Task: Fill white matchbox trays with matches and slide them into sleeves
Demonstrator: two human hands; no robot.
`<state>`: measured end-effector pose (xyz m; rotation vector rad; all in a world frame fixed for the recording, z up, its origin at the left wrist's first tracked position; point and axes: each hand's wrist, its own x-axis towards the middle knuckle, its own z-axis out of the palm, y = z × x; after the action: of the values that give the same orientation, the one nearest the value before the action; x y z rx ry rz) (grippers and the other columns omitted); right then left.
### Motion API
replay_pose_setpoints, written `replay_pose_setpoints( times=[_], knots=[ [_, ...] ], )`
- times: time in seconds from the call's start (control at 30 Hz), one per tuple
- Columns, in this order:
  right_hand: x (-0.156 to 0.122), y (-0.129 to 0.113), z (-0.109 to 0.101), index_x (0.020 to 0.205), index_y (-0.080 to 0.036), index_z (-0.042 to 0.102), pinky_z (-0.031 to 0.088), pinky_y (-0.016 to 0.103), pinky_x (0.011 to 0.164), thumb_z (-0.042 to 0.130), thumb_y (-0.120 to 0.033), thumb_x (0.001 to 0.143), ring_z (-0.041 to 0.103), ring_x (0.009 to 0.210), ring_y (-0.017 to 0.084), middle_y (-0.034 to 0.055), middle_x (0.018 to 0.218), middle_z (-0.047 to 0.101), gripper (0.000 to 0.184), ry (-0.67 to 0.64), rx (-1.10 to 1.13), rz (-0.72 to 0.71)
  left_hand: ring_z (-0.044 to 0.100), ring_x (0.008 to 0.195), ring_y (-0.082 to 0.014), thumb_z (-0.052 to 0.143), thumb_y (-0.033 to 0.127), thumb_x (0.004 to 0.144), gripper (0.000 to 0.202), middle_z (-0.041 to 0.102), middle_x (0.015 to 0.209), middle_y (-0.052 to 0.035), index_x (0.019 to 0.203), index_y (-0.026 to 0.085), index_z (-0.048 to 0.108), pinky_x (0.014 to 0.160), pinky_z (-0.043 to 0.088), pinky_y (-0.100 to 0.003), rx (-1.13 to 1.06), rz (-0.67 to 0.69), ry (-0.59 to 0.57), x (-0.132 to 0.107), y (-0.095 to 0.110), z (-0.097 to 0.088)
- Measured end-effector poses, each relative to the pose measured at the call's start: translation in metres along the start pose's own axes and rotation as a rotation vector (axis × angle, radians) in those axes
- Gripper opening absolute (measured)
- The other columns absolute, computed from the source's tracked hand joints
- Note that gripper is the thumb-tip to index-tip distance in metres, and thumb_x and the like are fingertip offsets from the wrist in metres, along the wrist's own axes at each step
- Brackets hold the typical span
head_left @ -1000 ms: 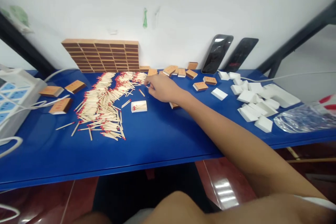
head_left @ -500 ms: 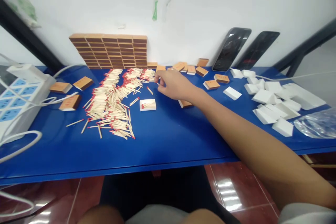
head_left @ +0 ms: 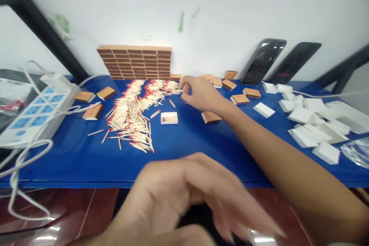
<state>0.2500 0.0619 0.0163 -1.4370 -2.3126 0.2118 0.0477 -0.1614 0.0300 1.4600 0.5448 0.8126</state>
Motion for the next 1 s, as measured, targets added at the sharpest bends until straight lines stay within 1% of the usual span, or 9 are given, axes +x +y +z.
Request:
replay_pose_setpoints(
  times=[0.03,0.1,0.17,0.27,0.33,0.4,0.53,0.73,1.0],
  knots=[
    [0.000,-0.001,-0.005,0.111,-0.018,0.074,0.047,0.031,0.076,0.060,-0.011,0.086,0.070,0.083,0.023,0.0048,0.090,0.078,0.029,0.031,0.048,0.005,0.074,0.089,-0.0183,0.065,0.058,0.104,0.035,0.078,0.100,-0.0018,0.114,0.030,0.082,0.079,0.061,-0.030,0.095,0.050,0.035,0.012,0.009,-0.010],
    [-0.001,-0.002,-0.016,0.103,-0.018,0.073,0.047,0.031,0.072,0.062,-0.012,0.083,0.068,0.077,0.020,0.0042,0.086,0.076,0.023,0.110,0.173,0.014,0.074,0.093,-0.0172,0.077,0.040,0.099,0.017,0.080,0.103,-0.0012,0.108,0.026,0.082,0.084,0.059,-0.029,0.454,0.131,0.149,0.033,0.021,-0.035],
    [-0.006,-0.001,-0.026,0.098,-0.017,0.072,0.048,0.032,0.070,0.065,-0.015,0.083,0.065,0.074,0.019,0.0055,0.086,0.075,0.017,0.179,0.326,0.023,0.073,0.096,-0.0190,0.079,0.033,0.097,0.015,0.081,0.104,-0.0027,0.108,0.024,0.081,0.091,0.058,-0.033,0.820,0.258,0.282,0.049,0.024,-0.065],
    [-0.022,0.005,-0.028,0.096,-0.017,0.071,0.052,0.034,0.069,0.069,-0.026,0.088,0.065,0.073,0.019,0.0068,0.084,0.075,0.011,0.163,0.536,0.012,0.071,0.106,-0.0253,0.079,0.046,0.095,0.033,0.080,0.110,-0.0060,0.117,0.022,0.079,0.099,0.055,-0.043,1.151,0.274,0.323,0.070,0.014,-0.111],
    [-0.033,0.009,-0.023,0.094,-0.018,0.071,0.053,0.035,0.069,0.071,-0.033,0.090,0.065,0.072,0.019,0.0064,0.081,0.074,0.015,0.142,0.596,0.016,0.069,0.111,-0.0298,0.081,0.061,0.089,0.057,0.078,0.114,-0.0086,0.127,0.020,0.076,0.100,0.055,-0.047,1.228,0.243,0.282,0.080,0.004,-0.135],
    [-0.040,0.010,-0.017,0.093,-0.020,0.072,0.051,0.035,0.065,0.072,-0.037,0.091,0.062,0.068,0.018,0.0053,0.079,0.073,0.018,0.115,0.587,0.022,0.067,0.114,-0.0311,0.079,0.064,0.088,0.065,0.074,0.121,-0.0113,0.133,0.018,0.073,0.102,0.054,-0.049,1.280,0.240,0.214,0.088,-0.006,-0.150],
    [-0.046,-0.001,-0.005,0.094,-0.022,0.074,0.049,0.033,0.063,0.070,-0.039,0.097,0.058,0.068,0.016,0.0037,0.084,0.074,0.017,0.052,0.595,-0.004,0.066,0.116,-0.0288,0.081,0.059,0.088,0.059,0.071,0.124,-0.0098,0.131,0.021,0.075,0.105,0.053,-0.048,1.270,0.283,0.154,0.094,-0.021,-0.159],
    [-0.057,-0.023,0.009,0.099,-0.024,0.074,0.045,0.030,0.061,0.068,-0.035,0.100,0.056,0.067,0.013,-0.0009,0.086,0.073,0.012,-0.053,0.544,-0.012,0.065,0.109,-0.0263,0.086,0.055,0.085,0.050,0.071,0.116,-0.0086,0.120,0.021,0.080,0.098,0.054,-0.045,1.296,0.327,0.035,0.087,-0.033,-0.167],
    [-0.058,-0.030,0.003,0.104,-0.024,0.073,0.052,0.027,0.061,0.066,-0.036,0.101,0.064,0.077,0.015,0.0020,0.094,0.076,0.014,-0.010,0.661,0.048,0.065,0.111,-0.0265,0.084,0.047,0.089,0.035,0.072,0.118,-0.0079,0.115,0.022,0.081,0.100,0.052,-0.046,1.241,0.301,0.013,0.084,-0.043,-0.167]
  ],
)
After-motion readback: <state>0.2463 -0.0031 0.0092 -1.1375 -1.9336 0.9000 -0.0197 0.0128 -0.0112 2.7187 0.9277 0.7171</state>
